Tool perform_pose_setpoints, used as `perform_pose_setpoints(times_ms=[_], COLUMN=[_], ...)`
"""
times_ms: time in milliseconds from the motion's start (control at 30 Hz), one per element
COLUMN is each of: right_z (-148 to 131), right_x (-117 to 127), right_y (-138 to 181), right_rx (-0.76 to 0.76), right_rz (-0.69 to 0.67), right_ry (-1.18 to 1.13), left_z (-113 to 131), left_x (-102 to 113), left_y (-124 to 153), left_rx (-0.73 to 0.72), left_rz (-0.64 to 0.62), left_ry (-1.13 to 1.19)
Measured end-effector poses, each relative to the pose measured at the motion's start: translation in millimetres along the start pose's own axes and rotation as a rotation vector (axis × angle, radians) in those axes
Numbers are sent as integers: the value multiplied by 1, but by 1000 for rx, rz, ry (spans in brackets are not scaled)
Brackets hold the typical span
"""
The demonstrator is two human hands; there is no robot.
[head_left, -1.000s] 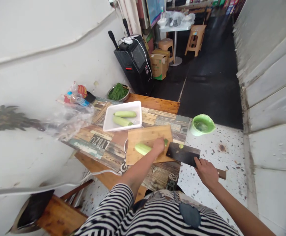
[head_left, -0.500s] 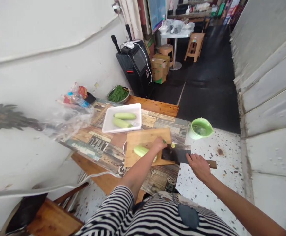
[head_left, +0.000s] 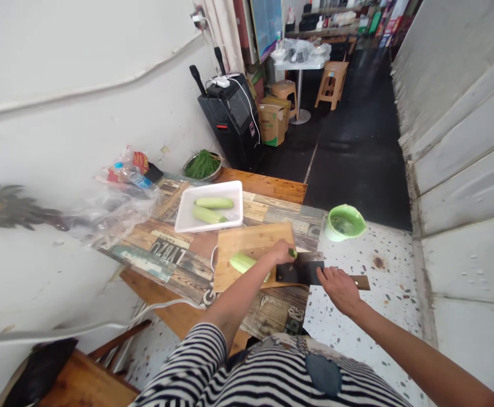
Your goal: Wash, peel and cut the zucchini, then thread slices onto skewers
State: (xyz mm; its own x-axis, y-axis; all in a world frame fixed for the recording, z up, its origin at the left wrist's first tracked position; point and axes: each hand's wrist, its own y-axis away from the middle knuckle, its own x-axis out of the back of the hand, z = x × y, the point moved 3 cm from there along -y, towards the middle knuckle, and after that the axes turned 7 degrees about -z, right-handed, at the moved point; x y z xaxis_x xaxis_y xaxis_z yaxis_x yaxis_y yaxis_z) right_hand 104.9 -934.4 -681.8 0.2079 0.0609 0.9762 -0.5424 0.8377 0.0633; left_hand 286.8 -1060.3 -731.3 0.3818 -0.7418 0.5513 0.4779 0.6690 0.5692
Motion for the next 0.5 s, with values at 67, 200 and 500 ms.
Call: perform_pose_setpoints(times_ms=[67, 200, 500], right_z=[2, 10, -20], right_x=[-2, -8, -37], right_y=[4, 30, 190], right_rx=[-16, -80, -505], right_rz=[-20, -66, -39], right_ry=[-10, -87, -387], left_z=[2, 1, 40], left_x=[4, 7, -36], left_y=[0, -6, -88], left_rx=[-14, -23, 91], left_rz=[26, 61, 28], left_ry=[36, 146, 814])
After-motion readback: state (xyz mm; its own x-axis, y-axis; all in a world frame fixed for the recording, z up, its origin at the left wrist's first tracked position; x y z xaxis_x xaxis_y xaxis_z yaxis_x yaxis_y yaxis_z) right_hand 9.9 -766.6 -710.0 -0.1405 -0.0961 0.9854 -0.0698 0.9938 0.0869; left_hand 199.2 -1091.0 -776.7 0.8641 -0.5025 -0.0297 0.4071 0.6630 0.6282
